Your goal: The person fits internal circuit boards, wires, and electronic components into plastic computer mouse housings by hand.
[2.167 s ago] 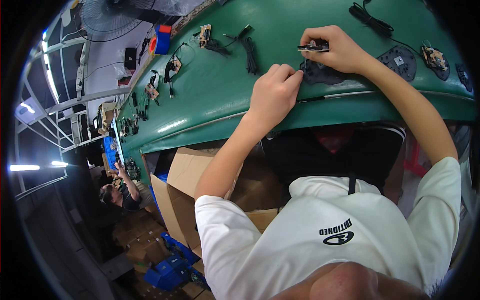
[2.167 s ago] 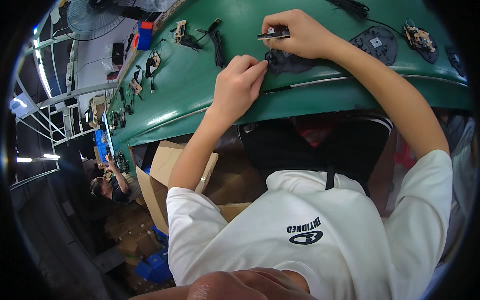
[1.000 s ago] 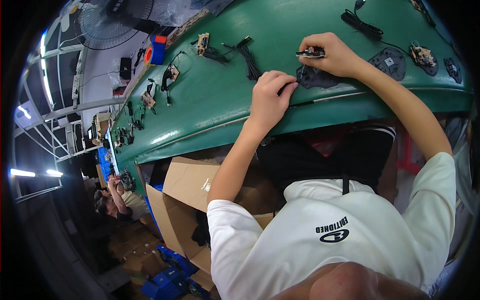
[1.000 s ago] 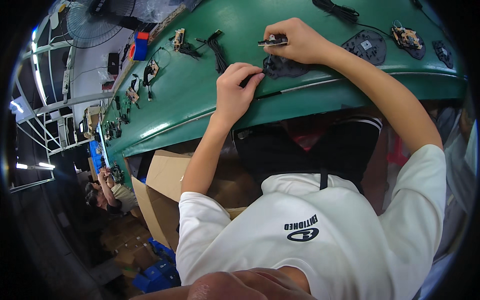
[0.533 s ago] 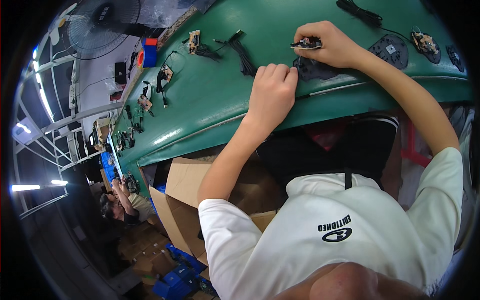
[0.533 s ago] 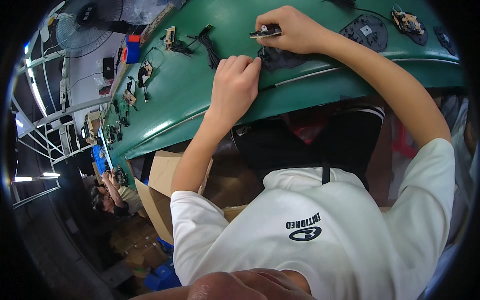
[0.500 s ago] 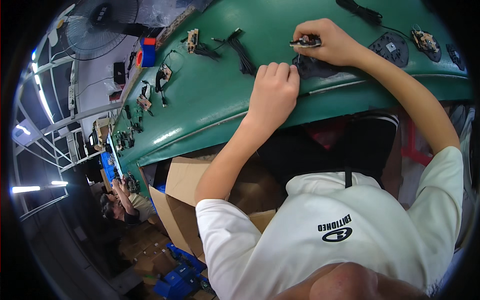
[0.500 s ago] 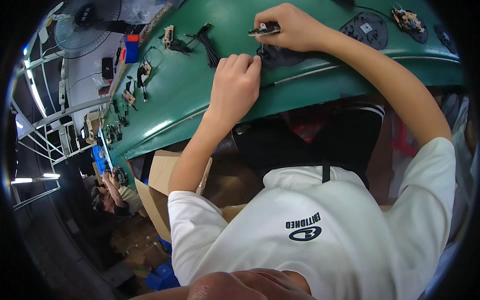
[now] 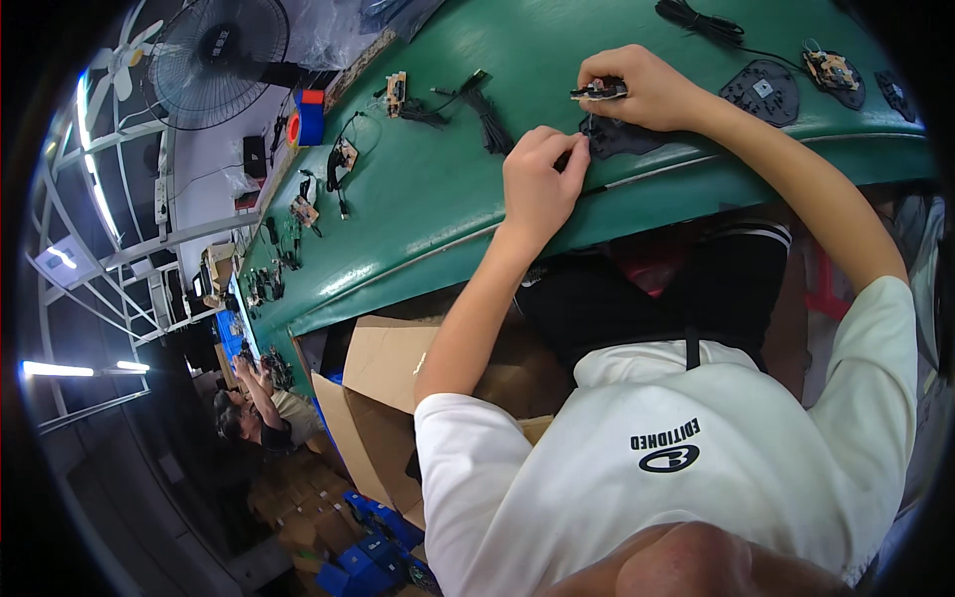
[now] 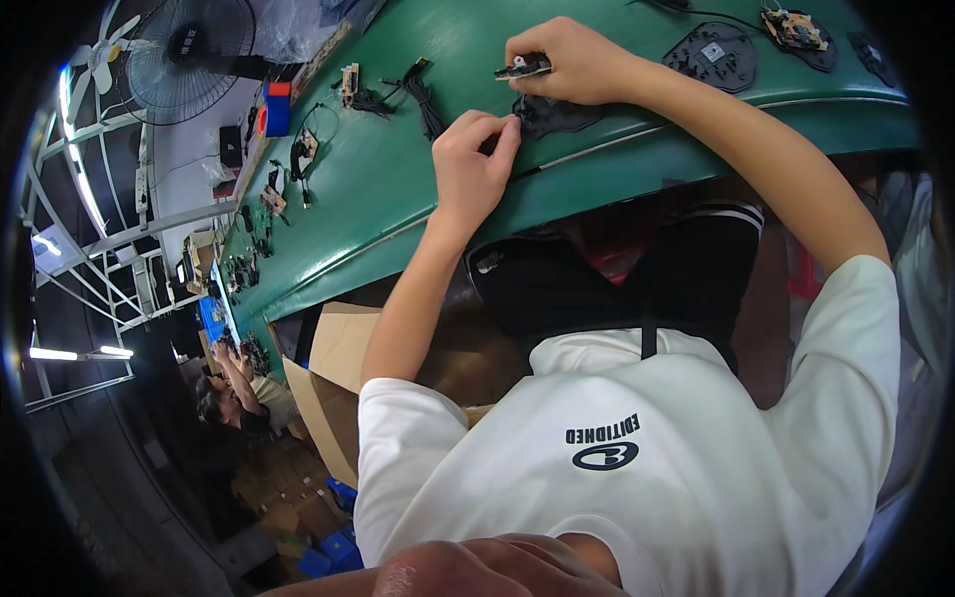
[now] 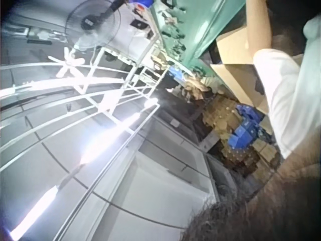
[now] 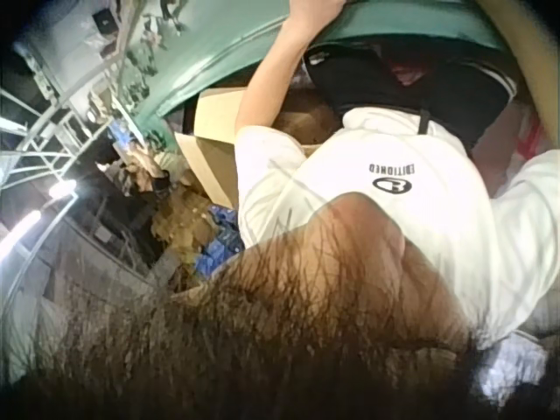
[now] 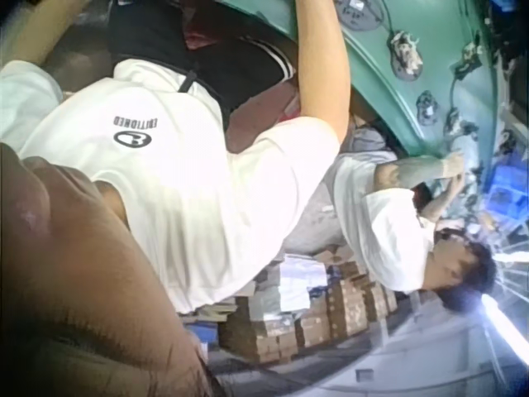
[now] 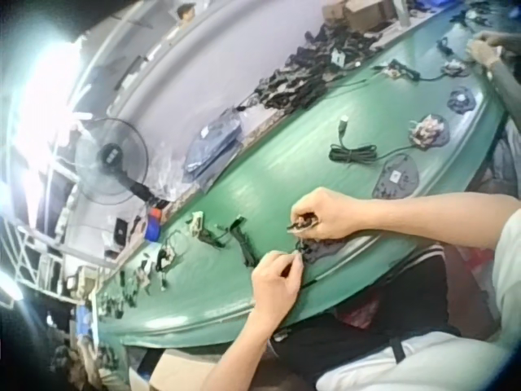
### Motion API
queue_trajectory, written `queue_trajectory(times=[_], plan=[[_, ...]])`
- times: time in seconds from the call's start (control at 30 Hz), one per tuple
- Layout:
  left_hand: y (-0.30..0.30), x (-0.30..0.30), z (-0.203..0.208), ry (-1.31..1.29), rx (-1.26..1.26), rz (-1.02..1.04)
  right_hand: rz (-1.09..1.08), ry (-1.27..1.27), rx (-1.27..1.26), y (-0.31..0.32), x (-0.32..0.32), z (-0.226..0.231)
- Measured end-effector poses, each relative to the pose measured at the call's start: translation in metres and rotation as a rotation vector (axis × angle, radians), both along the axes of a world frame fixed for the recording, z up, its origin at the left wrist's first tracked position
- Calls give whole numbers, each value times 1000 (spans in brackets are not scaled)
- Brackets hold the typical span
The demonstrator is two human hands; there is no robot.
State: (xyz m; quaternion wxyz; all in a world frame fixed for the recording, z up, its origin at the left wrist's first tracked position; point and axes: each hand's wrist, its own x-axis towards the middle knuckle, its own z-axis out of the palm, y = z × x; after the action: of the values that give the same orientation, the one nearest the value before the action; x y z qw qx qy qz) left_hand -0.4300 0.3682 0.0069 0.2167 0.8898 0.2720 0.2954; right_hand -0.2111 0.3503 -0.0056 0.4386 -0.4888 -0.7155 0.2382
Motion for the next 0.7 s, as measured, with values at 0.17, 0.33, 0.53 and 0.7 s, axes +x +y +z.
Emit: queue_trajectory(times=[0.17, 0.33, 0.53, 0.7], plan=[[7, 6, 14, 18, -304, 114, -9, 1, 0, 1, 1, 1], [12, 6, 15, 55, -283, 2, 54, 70, -179, 3, 8, 13], [16, 2, 9, 16, -176, -88, 56, -254, -268, 12, 10, 39], [23, 2, 13, 93, -122, -177, 167, -339, -219, 27, 0, 46]])
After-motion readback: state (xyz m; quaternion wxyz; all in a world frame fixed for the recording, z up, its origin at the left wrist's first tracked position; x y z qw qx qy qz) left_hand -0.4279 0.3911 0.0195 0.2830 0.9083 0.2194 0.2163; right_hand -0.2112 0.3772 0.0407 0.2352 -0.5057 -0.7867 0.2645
